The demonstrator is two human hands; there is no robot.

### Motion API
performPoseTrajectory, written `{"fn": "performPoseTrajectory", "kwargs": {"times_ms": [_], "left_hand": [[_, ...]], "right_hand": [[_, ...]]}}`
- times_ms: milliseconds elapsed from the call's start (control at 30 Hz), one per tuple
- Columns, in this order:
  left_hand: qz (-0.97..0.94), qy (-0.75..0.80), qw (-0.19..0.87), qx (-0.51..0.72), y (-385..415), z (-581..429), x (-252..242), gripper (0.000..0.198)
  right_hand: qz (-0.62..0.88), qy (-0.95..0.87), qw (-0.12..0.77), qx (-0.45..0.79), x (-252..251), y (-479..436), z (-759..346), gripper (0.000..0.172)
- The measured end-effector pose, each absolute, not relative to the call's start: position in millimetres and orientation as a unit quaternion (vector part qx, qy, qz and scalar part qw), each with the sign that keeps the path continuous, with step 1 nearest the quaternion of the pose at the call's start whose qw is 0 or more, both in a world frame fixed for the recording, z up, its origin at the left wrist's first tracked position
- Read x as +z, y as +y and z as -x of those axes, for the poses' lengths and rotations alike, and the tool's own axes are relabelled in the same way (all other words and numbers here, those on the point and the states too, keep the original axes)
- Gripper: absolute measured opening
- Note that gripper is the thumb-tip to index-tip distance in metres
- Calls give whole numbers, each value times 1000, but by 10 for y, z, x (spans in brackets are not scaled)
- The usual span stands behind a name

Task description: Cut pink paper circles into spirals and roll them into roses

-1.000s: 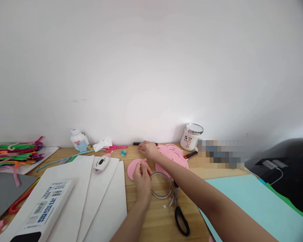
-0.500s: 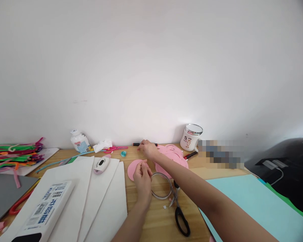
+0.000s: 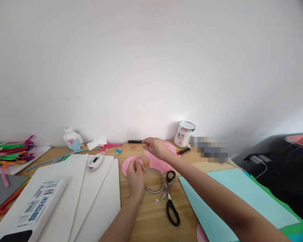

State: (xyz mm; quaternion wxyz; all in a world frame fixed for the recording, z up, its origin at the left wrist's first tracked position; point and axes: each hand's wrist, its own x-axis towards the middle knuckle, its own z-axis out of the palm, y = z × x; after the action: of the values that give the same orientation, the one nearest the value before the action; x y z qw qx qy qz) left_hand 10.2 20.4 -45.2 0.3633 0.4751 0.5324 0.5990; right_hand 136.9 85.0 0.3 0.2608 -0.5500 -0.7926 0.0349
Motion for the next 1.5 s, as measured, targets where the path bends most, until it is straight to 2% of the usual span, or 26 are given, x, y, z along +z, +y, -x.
{"fn": "performPoseTrajectory", "kwargs": {"times_ms": [67,133,433,733,833,900,1033,1200,1333,1500], "left_hand": [[-487,530,357,595,202,-102,-452,16],[-506,525,355,586,197,-104,-460,20],[-629,480,294,537,164,-154,-493,21],[-732,493,212,419,147,-192,-557,28],[-732,500,194,421,156,-187,-558,26],[-727,500,192,431,156,-186,-538,25],[-702,495,215,465,136,-191,-478,23],[-657,512,249,494,104,-192,-437,27],[-635,505,284,511,86,-196,-402,28],[-615,450,418,495,72,-221,-330,35]], "right_hand": [[550,-788,271,48,26,620,-1571,17],[548,-783,287,58,-2,400,-1780,13],[618,-701,339,111,-480,28,-2140,18],[658,-622,390,170,-640,5,-1896,45],[648,-591,431,214,-685,23,-1910,47],[632,-571,462,249,-717,39,-1922,42],[581,-516,538,327,-719,68,-1928,17],[490,-419,620,447,-596,54,-1940,31],[421,-347,663,512,-503,21,-1987,33],[365,-304,674,566,-463,5,-1999,34]]}}
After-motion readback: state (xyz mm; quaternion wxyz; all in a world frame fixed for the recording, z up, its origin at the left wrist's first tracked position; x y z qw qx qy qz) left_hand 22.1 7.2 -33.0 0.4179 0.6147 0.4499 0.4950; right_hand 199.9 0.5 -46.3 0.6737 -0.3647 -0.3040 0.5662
